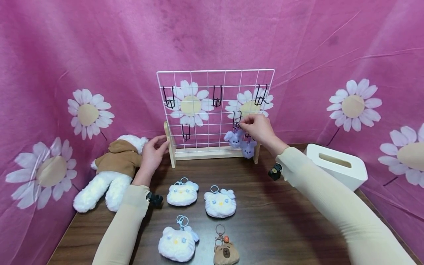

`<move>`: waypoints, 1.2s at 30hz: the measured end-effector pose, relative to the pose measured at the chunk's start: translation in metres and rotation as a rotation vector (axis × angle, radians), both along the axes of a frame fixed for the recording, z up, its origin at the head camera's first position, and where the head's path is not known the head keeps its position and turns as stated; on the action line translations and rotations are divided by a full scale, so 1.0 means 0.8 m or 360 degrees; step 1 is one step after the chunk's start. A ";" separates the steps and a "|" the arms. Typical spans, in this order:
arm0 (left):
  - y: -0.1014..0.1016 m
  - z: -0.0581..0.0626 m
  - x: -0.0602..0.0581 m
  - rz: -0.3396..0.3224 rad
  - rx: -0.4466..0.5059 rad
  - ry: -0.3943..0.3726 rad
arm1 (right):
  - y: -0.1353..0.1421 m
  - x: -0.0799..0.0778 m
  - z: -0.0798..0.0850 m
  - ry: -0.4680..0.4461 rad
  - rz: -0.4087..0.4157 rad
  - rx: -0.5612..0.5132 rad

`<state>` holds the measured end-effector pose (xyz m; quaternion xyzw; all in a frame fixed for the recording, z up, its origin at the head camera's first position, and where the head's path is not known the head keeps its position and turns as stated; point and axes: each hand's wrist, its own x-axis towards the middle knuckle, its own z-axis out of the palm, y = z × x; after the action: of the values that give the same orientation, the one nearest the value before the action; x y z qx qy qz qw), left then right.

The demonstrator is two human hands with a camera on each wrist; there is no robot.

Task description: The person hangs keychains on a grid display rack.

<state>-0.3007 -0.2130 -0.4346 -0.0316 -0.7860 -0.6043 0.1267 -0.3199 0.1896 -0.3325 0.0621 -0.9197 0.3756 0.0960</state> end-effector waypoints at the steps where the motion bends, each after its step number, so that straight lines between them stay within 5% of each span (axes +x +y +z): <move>1: 0.000 0.000 0.000 -0.0002 0.0000 0.0003 | 0.000 0.001 0.001 0.0002 0.0000 0.0000; 16: 0.000 -0.007 0.002 -0.0009 -0.0024 0.0002 | 0.026 0.040 0.003 -0.0049 0.0036 -0.0062; 24: -0.001 -0.002 0.000 -0.0002 -0.0023 0.0013 | 0.027 0.084 0.003 -0.0013 0.0156 -0.0134; 36: 0.001 -0.002 0.003 0.0011 -0.0005 0.0045 | 0.004 0.152 -0.045 -0.0235 0.0317 -0.0271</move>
<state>-0.2984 -0.2124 -0.4359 -0.0378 -0.7852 -0.6021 0.1398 -0.1983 0.1931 -0.3687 0.1169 -0.8784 0.4634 -0.0046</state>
